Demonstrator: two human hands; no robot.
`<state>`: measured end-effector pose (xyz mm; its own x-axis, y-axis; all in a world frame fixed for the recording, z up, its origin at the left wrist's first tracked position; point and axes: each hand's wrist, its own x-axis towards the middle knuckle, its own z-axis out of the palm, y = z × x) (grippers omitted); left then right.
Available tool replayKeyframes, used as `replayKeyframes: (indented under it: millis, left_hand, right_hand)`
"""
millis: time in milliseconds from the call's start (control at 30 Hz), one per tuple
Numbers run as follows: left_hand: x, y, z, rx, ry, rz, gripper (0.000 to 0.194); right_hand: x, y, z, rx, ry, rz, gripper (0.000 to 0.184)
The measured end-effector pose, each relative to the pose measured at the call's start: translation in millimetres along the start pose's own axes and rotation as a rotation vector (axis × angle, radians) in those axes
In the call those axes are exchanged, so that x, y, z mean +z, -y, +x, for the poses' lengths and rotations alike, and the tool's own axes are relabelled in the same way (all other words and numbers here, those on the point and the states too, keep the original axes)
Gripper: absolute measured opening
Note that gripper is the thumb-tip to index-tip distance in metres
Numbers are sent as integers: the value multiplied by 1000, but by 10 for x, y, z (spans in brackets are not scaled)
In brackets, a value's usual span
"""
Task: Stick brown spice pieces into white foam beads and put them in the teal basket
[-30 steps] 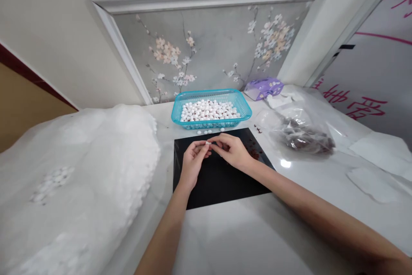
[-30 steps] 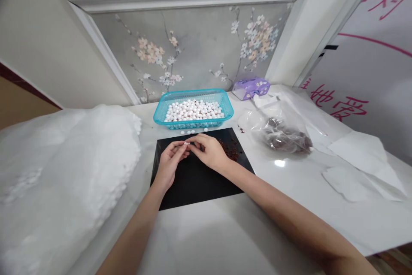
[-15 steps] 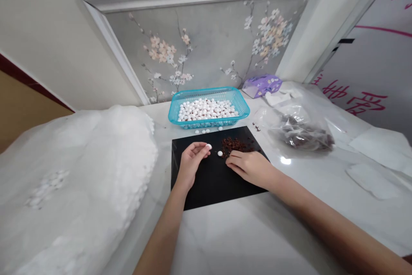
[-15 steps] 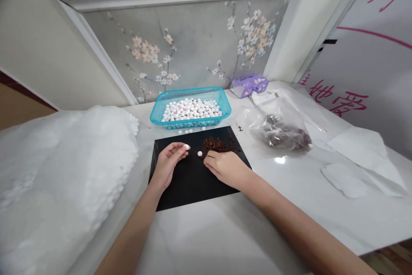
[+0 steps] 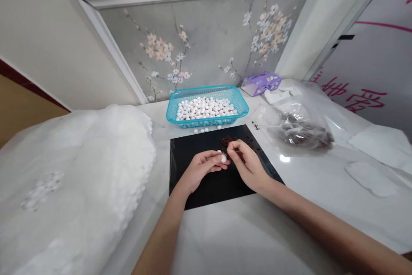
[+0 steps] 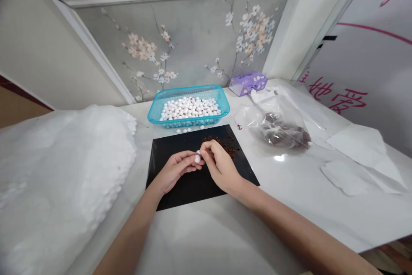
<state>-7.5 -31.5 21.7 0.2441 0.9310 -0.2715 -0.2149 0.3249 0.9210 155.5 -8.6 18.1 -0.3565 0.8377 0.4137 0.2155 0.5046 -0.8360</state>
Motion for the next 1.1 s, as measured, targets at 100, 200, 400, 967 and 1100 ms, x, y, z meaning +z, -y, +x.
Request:
replayKeyframes:
  millis: [100,200,400,967,1100]
  left_hand:
    - [-7,11,3,1,16,36,23]
    - [-16,16,5,9,15,39,23]
    - [-13,3,6,8,8,21,24]
    - [-24,0,9,-17,39,-38,22]
    - [-33,1,0,-21,51,-17,23]
  right_hand:
    - [14,8,-10,12,20,16,14]
    - [12,11,-10,21,46,33,13]
    - [25,9,-9,21,73,62,13]
    - [26,-8,-5,78,-13,71,8]
    - [21,-4,4,60,-24,58,9]
